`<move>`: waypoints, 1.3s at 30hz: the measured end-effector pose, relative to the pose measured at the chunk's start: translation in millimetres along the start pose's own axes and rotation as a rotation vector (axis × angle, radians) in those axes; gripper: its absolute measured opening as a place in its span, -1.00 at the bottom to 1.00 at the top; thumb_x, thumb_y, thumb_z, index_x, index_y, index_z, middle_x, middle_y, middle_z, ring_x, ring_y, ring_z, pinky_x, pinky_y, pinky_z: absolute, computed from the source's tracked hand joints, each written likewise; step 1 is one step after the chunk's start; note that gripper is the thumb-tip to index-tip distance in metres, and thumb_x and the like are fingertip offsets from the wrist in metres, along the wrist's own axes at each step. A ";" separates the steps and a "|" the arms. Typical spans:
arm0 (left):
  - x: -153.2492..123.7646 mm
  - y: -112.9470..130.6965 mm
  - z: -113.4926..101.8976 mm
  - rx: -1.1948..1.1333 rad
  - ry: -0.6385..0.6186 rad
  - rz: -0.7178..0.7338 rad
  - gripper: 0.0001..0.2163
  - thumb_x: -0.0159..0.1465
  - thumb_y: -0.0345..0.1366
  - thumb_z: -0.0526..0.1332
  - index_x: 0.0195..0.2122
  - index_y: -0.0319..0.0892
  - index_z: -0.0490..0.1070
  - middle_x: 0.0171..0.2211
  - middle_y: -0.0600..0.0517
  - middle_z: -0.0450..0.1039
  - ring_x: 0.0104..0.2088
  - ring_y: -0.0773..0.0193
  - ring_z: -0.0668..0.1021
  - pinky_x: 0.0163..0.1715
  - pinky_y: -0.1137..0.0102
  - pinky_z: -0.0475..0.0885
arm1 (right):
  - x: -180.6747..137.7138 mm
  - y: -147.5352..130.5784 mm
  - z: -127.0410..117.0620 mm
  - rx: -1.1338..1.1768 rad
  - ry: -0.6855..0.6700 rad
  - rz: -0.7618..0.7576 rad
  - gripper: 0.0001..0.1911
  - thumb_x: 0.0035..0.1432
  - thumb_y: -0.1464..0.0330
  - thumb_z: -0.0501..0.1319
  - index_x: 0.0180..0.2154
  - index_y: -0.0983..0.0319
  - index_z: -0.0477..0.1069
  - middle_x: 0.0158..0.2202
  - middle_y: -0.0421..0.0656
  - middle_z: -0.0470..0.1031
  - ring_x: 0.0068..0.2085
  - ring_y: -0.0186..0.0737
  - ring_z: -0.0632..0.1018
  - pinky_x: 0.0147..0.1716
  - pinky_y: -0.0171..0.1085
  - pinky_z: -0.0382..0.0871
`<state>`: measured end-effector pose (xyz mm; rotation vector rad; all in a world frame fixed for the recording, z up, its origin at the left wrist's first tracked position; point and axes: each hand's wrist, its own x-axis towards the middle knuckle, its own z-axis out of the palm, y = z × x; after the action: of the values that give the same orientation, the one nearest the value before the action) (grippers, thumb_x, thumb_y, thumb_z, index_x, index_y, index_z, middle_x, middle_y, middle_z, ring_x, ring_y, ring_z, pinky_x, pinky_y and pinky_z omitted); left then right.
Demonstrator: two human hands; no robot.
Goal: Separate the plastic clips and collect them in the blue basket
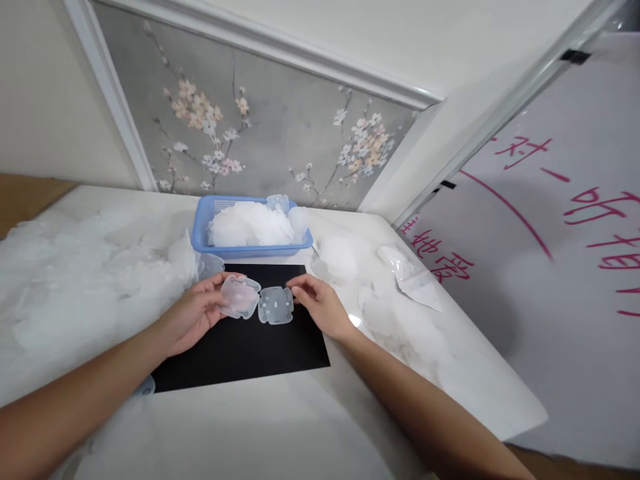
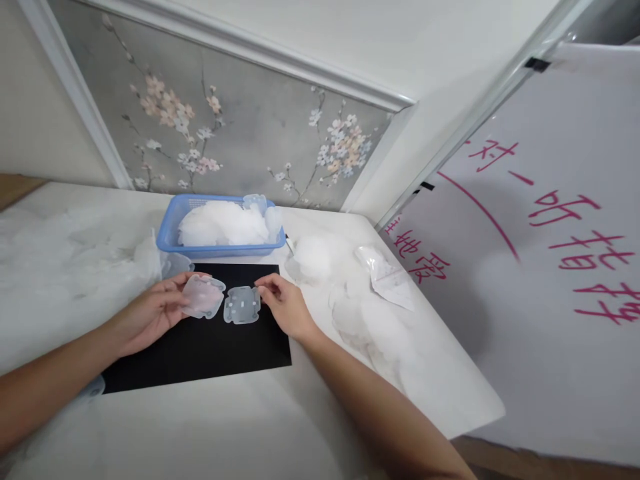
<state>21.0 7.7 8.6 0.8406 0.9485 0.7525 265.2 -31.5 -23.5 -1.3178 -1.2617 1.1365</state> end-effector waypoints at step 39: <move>-25.4 7.9 3.6 1.948 0.127 0.807 -0.86 0.21 -0.50 0.14 -0.32 -0.19 0.48 -0.20 -0.22 0.40 -0.13 -0.13 0.41 -0.23 0.11 0.27 | -8.9 1.6 24.5 -0.195 -0.092 -0.161 -0.88 0.23 0.25 0.15 -0.25 0.14 0.37 -0.45 -0.27 0.44 -0.48 -0.27 0.42 -0.45 -0.29 0.28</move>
<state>13.0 -10.9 26.2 3.0107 1.3233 0.2907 240.8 -39.5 -27.8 -1.2906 -1.5488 0.9897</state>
